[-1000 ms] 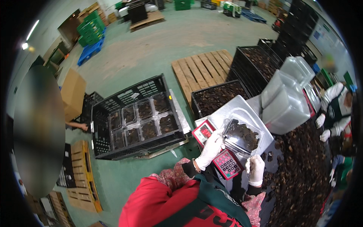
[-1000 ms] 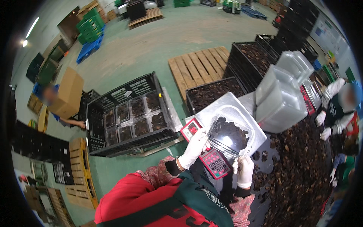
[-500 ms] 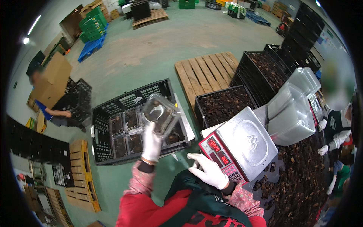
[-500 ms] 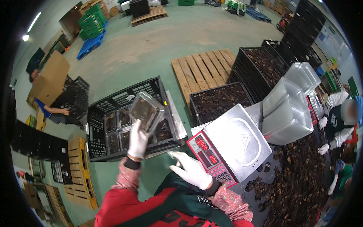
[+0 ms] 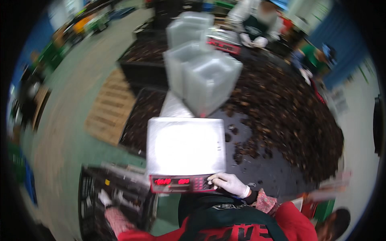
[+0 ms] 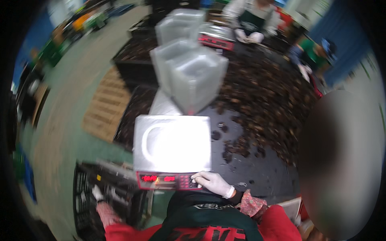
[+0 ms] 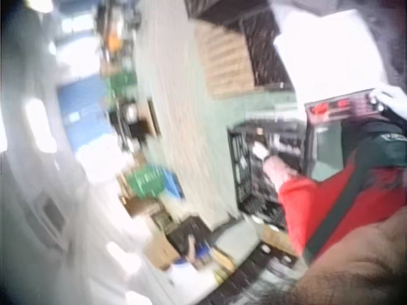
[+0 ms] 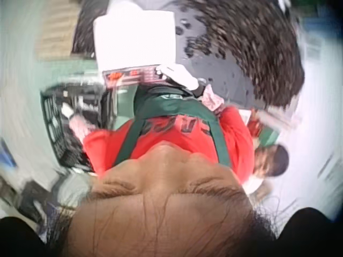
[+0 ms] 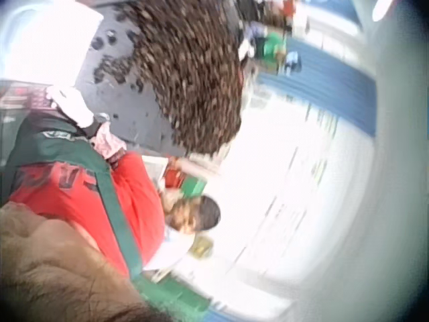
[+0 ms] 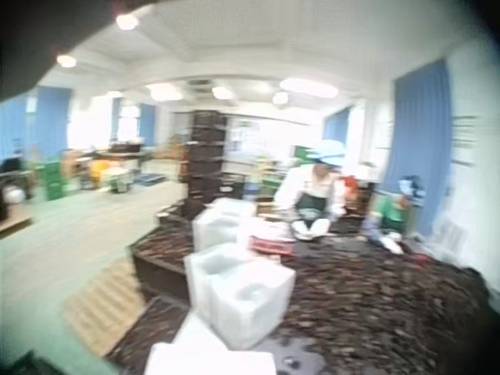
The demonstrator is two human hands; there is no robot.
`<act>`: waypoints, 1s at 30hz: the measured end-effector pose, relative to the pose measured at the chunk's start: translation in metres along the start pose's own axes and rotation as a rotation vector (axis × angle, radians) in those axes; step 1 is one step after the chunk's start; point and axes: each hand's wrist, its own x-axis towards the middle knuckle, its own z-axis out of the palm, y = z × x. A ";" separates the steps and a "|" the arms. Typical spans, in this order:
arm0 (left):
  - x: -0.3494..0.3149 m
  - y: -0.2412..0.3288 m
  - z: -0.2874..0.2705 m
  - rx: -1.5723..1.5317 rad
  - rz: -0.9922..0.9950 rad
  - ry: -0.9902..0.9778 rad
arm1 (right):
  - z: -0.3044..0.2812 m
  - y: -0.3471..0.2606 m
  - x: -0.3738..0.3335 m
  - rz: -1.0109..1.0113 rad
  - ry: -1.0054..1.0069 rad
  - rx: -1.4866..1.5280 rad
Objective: The person sorts dried items by hand from a pile on a table into a clear plastic container placed on a scale, then moves the container into a plastic crate.
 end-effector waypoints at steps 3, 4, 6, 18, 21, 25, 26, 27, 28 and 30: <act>-0.010 0.072 -0.028 0.442 -0.096 0.334 | -0.011 0.004 -0.021 0.069 0.209 0.102; -0.007 0.102 -0.032 0.318 0.070 0.540 | -0.016 0.018 -0.029 0.030 0.311 0.202; -0.008 0.184 -0.042 0.148 0.487 0.897 | -0.029 0.044 -0.046 -0.027 0.571 0.271; -0.292 0.696 0.162 -0.107 1.702 -0.466 | -0.067 0.187 -0.066 -0.076 1.295 0.404; -0.303 0.708 0.206 0.019 1.594 -0.440 | -0.065 0.181 -0.089 -0.070 1.203 0.152; -0.304 0.709 0.190 -0.053 1.515 -0.471 | -0.065 0.186 -0.079 -0.092 1.236 0.099; -0.303 0.709 0.184 -0.066 1.512 -0.470 | -0.063 0.193 -0.074 -0.178 1.309 -0.078; -0.302 0.710 0.185 -0.090 1.513 -0.485 | -0.062 0.198 -0.071 -0.204 1.316 -0.047; -0.305 0.710 0.189 -0.111 1.505 -0.518 | -0.060 0.203 -0.070 -0.227 1.317 -0.014; -0.317 0.721 0.200 -0.182 1.442 -0.647 | -0.054 0.231 -0.066 -0.114 1.303 0.169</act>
